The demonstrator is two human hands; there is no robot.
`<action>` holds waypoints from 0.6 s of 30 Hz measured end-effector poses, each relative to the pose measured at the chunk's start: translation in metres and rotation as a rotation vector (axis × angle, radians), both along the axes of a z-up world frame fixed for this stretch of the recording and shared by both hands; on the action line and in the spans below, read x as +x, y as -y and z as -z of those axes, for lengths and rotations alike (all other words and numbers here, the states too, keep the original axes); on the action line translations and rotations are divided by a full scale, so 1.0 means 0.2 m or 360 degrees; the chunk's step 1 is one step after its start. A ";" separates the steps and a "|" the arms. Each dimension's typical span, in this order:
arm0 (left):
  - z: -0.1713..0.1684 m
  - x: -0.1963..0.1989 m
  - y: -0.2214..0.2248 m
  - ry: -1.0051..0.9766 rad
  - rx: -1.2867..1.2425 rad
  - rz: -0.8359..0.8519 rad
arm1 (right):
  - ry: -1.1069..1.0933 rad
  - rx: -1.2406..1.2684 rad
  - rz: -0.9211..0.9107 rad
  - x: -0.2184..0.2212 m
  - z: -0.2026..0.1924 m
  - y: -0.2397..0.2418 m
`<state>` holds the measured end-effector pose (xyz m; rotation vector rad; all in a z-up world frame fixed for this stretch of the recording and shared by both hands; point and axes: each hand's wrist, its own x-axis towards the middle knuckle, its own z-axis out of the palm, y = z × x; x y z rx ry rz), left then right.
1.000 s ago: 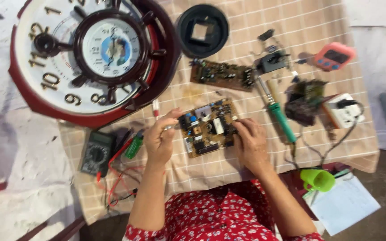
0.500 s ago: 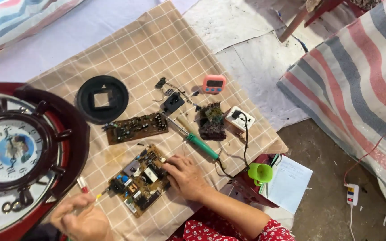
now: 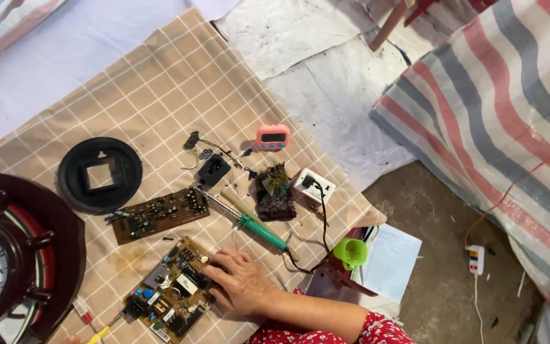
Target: The person is repairing a circuit board by inspecting components with a screwdriver and testing circuits with a multimeter.
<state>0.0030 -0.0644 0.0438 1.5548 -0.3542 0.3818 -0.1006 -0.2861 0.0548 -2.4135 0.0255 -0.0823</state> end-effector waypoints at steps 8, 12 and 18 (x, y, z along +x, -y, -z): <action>0.02 0.01 0.01 -0.0152 -0.0135 0.0276 | 0.0578 -0.0053 0.0174 0.04 0.12 -0.04; -0.05 -0.09 -0.13 -0.0320 -0.0111 0.0209 | 0.0566 -0.0273 0.0169 0.00 0.21 -0.06; -0.11 0.01 -0.05 0.0073 0.0127 0.0016 | 0.0447 -0.0505 0.0166 0.00 0.22 -0.11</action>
